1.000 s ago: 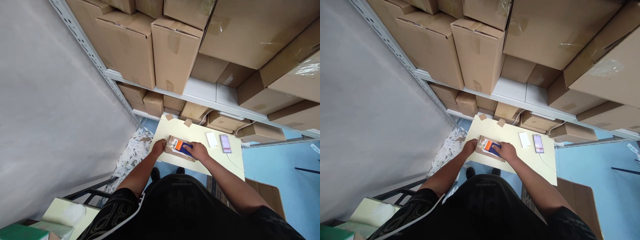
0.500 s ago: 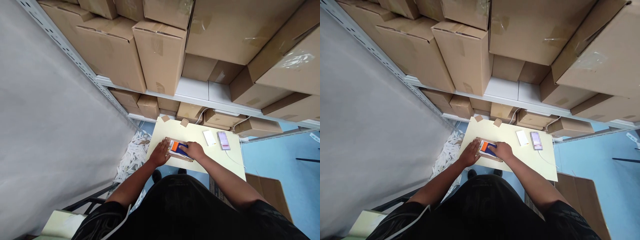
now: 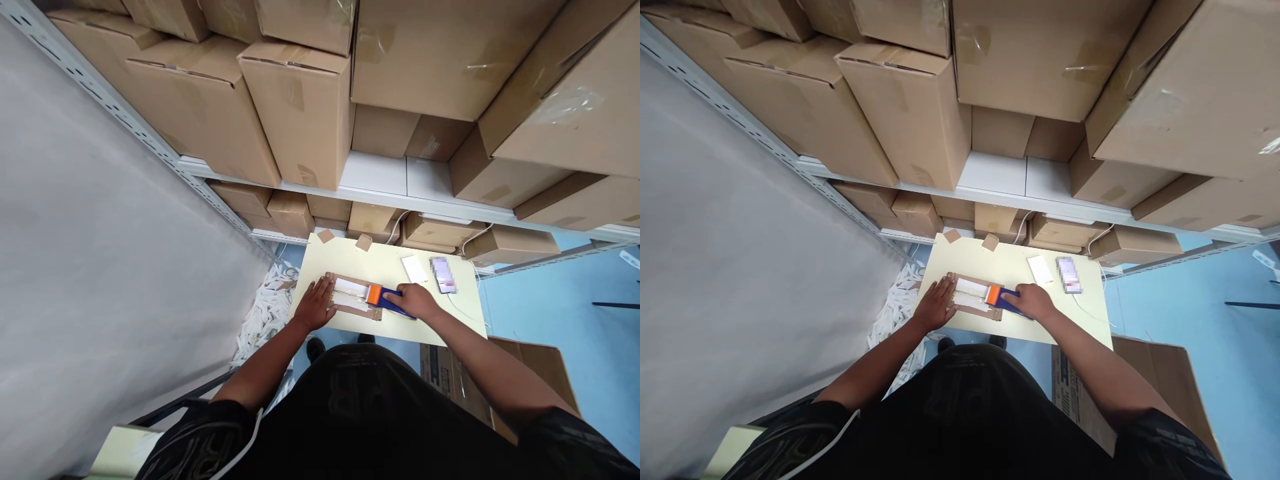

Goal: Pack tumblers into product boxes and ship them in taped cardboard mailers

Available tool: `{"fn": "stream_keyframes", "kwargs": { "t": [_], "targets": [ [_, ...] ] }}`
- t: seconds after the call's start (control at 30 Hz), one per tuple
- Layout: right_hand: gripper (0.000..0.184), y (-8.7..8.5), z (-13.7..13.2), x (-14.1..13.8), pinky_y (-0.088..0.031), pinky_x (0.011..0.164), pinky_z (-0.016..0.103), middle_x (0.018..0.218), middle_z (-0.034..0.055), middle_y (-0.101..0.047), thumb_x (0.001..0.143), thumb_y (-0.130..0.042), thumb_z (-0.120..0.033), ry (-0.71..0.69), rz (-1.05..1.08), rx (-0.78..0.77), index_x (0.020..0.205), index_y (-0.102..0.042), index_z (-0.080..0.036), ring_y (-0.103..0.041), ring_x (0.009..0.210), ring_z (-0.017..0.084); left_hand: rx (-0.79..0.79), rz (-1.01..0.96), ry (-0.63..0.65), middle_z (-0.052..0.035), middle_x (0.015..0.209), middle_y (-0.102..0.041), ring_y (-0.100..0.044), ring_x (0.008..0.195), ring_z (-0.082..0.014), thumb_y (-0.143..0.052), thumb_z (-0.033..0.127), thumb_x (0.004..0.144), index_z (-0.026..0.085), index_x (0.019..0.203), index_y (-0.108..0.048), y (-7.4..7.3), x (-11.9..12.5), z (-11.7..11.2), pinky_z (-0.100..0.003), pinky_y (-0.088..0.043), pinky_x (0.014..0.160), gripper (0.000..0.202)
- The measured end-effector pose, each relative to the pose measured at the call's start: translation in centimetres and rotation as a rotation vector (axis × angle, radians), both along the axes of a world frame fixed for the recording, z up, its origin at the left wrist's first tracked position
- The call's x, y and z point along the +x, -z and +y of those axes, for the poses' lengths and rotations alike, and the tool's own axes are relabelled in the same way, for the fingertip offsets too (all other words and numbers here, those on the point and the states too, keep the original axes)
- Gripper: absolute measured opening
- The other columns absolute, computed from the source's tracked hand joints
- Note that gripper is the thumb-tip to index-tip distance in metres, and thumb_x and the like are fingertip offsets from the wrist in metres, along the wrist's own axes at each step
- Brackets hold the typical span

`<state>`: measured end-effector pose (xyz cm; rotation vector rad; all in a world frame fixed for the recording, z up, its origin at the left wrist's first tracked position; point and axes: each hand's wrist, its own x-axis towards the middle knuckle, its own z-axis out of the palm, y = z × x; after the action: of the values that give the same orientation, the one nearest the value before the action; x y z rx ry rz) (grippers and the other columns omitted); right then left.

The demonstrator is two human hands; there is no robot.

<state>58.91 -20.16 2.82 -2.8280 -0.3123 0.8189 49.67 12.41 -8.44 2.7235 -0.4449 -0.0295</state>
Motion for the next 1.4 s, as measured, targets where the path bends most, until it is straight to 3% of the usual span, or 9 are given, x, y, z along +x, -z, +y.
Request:
{"fn": "stream_keyframes", "kwargs": {
  "t": [0.17,0.3,0.53,0.77,0.93,1.03,1.13,1.27,1.4],
  "targets": [
    [0.061,1.1,-7.8,-0.4,-0.035,0.061,0.029,0.074,0.0083,-0.072,0.093,-0.048,-0.075,0.053,0.035,-0.004,0.078,-0.070,-0.021,-0.066,0.073,0.022,-0.029,0.022,-0.006,-0.0153,0.172,-0.016,-0.019,0.158,-0.0341,-0.054,0.041,0.094,0.014,0.165,-0.024,0.0,0.1,-0.1,-0.049,-0.016,0.128,0.082],
    [0.061,3.3,-10.4,-1.0,-0.037,0.064,0.030,0.077,0.0105,-0.072,0.093,-0.048,-0.075,0.018,0.069,-0.033,0.080,-0.070,-0.020,-0.066,0.076,0.024,0.000,0.036,0.002,-0.0156,0.172,-0.014,-0.017,0.158,-0.0337,-0.052,0.042,0.095,0.013,0.165,-0.020,0.0,0.2,-0.3,-0.049,-0.014,0.128,0.082],
    [0.062,7.5,-6.7,0.4,-0.039,0.064,0.028,0.084,0.0107,-0.074,0.092,-0.050,-0.074,0.045,0.174,0.034,0.082,-0.072,-0.017,-0.067,0.077,0.021,-0.001,0.037,0.017,-0.0170,0.173,-0.010,-0.014,0.159,-0.0334,-0.049,0.042,0.097,0.010,0.165,-0.018,0.3,0.4,-0.5,-0.048,-0.018,0.128,0.081],
    [0.067,10.2,-5.5,0.6,-0.045,0.059,0.029,0.081,0.0138,-0.075,0.082,-0.059,-0.079,0.410,0.447,0.127,0.075,-0.068,-0.013,-0.068,0.066,0.021,-0.029,0.044,0.032,-0.0176,0.173,-0.008,-0.012,0.160,-0.0322,-0.045,0.042,0.100,0.011,0.166,-0.014,0.4,0.2,-0.3,-0.049,-0.021,0.127,0.079],
    [0.070,10.9,-7.6,-3.2,-0.045,0.060,0.030,0.082,0.0168,-0.075,0.090,-0.044,-0.078,0.495,0.277,0.003,0.072,-0.068,-0.015,-0.071,0.071,0.025,-0.076,0.066,0.028,-0.0169,0.173,-0.008,-0.010,0.160,-0.0328,-0.045,0.043,0.101,0.014,0.166,-0.015,0.3,0.3,-0.1,-0.052,-0.022,0.126,0.077],
    [0.062,11.2,-7.6,-6.0,-0.045,0.064,0.029,0.088,0.0141,-0.075,0.098,-0.036,-0.068,0.519,0.074,-0.017,0.091,-0.070,-0.017,-0.072,0.081,0.025,-0.197,0.098,0.028,-0.0153,0.173,-0.007,-0.010,0.160,-0.0310,-0.049,0.043,0.100,0.017,0.166,-0.013,0.3,0.1,0.1,-0.050,-0.024,0.126,0.080],
    [0.043,11.8,-6.2,-7.6,-0.047,0.073,0.031,0.097,0.0132,-0.075,0.102,-0.041,-0.047,0.411,-0.111,-0.083,0.116,-0.064,-0.014,-0.071,0.088,0.026,-0.409,0.177,-0.117,-0.0150,0.174,-0.005,-0.018,0.159,-0.0301,-0.056,0.046,0.097,0.020,0.167,-0.005,1.0,-0.7,0.6,-0.046,-0.033,0.123,0.090],
    [0.036,12.6,-4.1,-7.7,-0.046,0.089,0.038,0.106,0.0184,-0.073,0.101,-0.043,-0.031,0.242,-0.185,-0.154,0.122,-0.062,-0.009,-0.068,0.100,0.030,-0.665,0.474,-0.301,-0.0149,0.166,-0.035,-0.049,0.144,-0.0272,-0.058,0.042,0.094,0.024,0.166,-0.007,3.0,-2.0,1.6,-0.042,-0.049,0.110,0.090],
    [0.047,13.1,-2.6,-8.3,-0.039,0.108,0.046,0.139,0.0231,-0.060,0.094,-0.048,-0.022,0.243,-0.292,-0.088,0.139,-0.054,-0.009,-0.053,0.132,0.036,-0.695,0.630,-0.308,-0.0122,0.153,-0.055,-0.054,0.138,-0.0291,-0.068,0.038,0.084,0.025,0.163,-0.024,4.4,-2.2,2.1,-0.044,-0.055,0.103,0.091]
  ]
}}
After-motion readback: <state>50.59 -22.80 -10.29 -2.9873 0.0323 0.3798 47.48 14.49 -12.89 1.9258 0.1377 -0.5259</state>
